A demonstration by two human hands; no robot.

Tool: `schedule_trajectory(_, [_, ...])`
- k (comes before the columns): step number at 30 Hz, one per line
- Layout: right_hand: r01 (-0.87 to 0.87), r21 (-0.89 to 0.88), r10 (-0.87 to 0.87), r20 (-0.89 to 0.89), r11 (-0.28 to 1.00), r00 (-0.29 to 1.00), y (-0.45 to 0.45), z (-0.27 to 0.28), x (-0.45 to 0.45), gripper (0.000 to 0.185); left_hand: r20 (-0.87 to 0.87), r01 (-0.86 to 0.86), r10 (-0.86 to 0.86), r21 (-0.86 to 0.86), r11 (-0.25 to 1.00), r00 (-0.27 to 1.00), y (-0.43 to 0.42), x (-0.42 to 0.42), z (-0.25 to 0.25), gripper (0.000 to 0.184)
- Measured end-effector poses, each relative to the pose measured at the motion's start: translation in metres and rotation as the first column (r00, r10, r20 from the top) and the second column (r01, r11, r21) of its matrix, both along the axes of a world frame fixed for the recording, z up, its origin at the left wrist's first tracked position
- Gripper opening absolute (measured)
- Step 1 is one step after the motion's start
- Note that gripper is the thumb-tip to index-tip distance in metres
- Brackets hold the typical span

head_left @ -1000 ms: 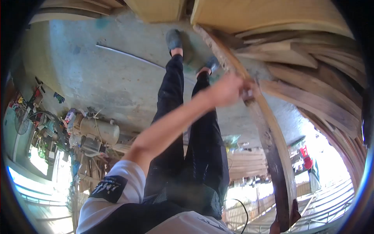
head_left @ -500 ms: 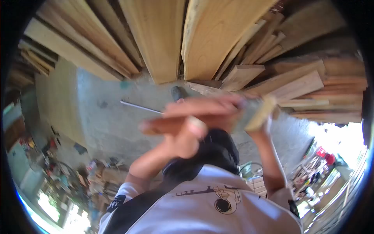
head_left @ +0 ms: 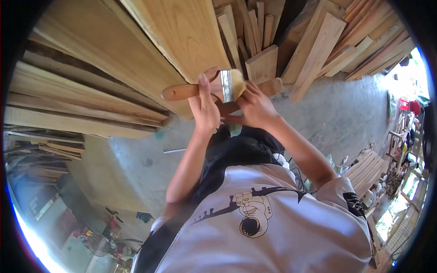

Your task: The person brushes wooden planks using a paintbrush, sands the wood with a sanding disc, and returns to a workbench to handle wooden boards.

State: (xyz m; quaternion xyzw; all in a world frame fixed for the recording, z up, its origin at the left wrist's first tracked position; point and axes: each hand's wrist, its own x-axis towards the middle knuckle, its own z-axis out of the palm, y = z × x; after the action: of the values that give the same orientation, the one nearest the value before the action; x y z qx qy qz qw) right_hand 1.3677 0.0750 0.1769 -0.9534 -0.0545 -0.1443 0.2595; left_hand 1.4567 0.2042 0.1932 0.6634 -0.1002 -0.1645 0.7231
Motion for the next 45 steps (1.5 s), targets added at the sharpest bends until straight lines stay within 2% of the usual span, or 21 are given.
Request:
schedule_trajectory(4, [-0.034,0.25,-0.004,0.149,0.968,0.989,-0.008,0.003,-0.007,0.041,0.073,-0.012,0.004,0.108,0.994,0.997,-0.007,-0.003,-0.012,0.05])
schedule_trajectory(5, [-0.037,0.351,-0.002,0.11,0.936,0.994,-0.011,0.003,-0.009,0.038,0.075,-0.02,0.008,0.15,0.989,0.997,-0.006,-0.006,-0.007,0.05])
schedule_trajectory(8, [0.03,0.431,-0.052,0.04,0.902,0.998,-0.023,0.005,-0.026,0.031,0.084,-0.05,0.028,0.282,0.958,0.996,0.008,-0.013,-0.012,0.051])
schedule_trajectory(10, [0.016,0.438,-0.036,0.037,0.899,0.999,-0.038,0.019,-0.033,0.037,0.189,-0.05,0.007,0.223,0.974,0.982,0.019,-0.018,-0.023,0.051])
schedule_trajectory(13, [-0.039,0.426,0.004,0.082,0.904,0.997,-0.035,0.038,-0.027,0.058,0.146,-0.148,0.1,0.365,0.919,0.984,0.028,-0.031,-0.02,0.048])
schedule_trajectory(15, [-0.136,0.447,0.093,0.118,0.884,0.989,-0.016,0.044,-0.02,0.064,0.145,-0.181,0.129,0.448,0.876,0.981,0.027,-0.041,-0.021,0.05])
schedule_trajectory(19, [-0.057,0.377,0.098,-0.089,0.924,0.991,-0.003,0.052,-0.008,0.054,0.347,-0.149,-0.069,0.561,0.814,0.935,0.013,-0.061,-0.018,0.061])
schedule_trajectory(21, [-0.004,0.371,0.068,-0.161,0.929,0.985,-0.02,0.056,-0.008,0.049,0.473,-0.143,-0.212,0.609,0.78,0.855,0.002,-0.068,-0.019,0.067])
schedule_trajectory(24, [-0.034,0.45,0.141,-0.205,0.892,0.969,-0.03,0.041,-0.008,0.039,0.576,-0.145,-0.376,0.662,0.735,0.726,-0.007,-0.072,-0.021,0.075])
schedule_trajectory(27, [0.001,0.662,0.259,-0.295,0.75,0.92,-0.092,0.028,-0.033,0.028,0.586,-0.129,-0.443,0.688,0.714,0.678,-0.009,-0.08,-0.018,0.084])
schedule_trajectory(28, [-0.035,0.777,0.168,-0.091,0.629,0.982,-0.105,-0.006,-0.044,0.023,0.501,-0.064,-0.439,0.71,0.701,0.746,-0.007,-0.083,-0.017,0.09])
schedule_trajectory(29, [-0.104,0.86,0.036,0.099,0.499,0.994,-0.121,-0.042,-0.055,0.019,0.5,-0.084,-0.399,0.698,0.711,0.768,-0.011,-0.087,-0.016,0.088])
schedule_trajectory(30, [0.077,0.992,0.127,-0.089,0.097,0.988,-0.145,-0.057,-0.072,0.012,0.5,-0.106,-0.359,0.684,0.722,0.788,-0.017,-0.09,-0.014,0.086])
schedule_trajectory(31, [0.291,0.951,0.202,-0.307,0.105,0.93,-0.17,-0.089,-0.086,0.013,0.468,-0.068,-0.406,0.716,0.695,0.785,-0.015,-0.09,-0.015,0.08])
schedule_trajectory(33, [0.388,0.875,-0.012,-0.402,0.289,0.916,-0.209,-0.132,-0.118,0.01,0.4,0.006,-0.497,0.774,0.633,0.77,-0.007,-0.089,-0.018,0.069])
schedule_trajectory(35, [0.32,0.638,-0.036,-0.416,0.7,0.909,-0.23,-0.213,-0.142,0.014,0.384,-0.008,-0.458,0.773,0.635,0.802,-0.009,-0.09,-0.02,0.062])
schedule_trajectory(38, [0.241,0.369,-0.051,-0.457,0.898,0.888,-0.21,-0.187,-0.134,0.023,0.372,0.032,-0.508,0.782,0.622,0.777,-0.011,-0.083,-0.02,0.053])
schedule_trajectory(39, [0.261,0.735,-0.002,-0.333,0.625,0.943,-0.195,-0.168,-0.131,0.025,0.37,0.057,-0.552,0.791,0.609,0.747,-0.014,-0.082,-0.018,0.053])
schedule_trajectory(40, [0.283,0.871,0.084,-0.343,0.401,0.936,-0.183,-0.147,-0.128,0.024,0.371,0.084,-0.593,0.796,0.599,0.714,-0.019,-0.082,-0.014,0.053])
schedule_trajectory(42, [0.308,0.947,0.227,-0.281,-0.092,0.932,-0.178,-0.118,-0.119,0.021,0.328,0.154,-0.677,0.822,0.549,0.659,-0.042,-0.089,-0.007,0.057])
schedule_trajectory(45, [0.422,0.837,0.28,-0.336,-0.348,0.899,-0.186,-0.143,-0.123,0.021,0.258,0.133,-0.793,0.912,0.389,0.551,-0.06,-0.095,-0.004,0.061])
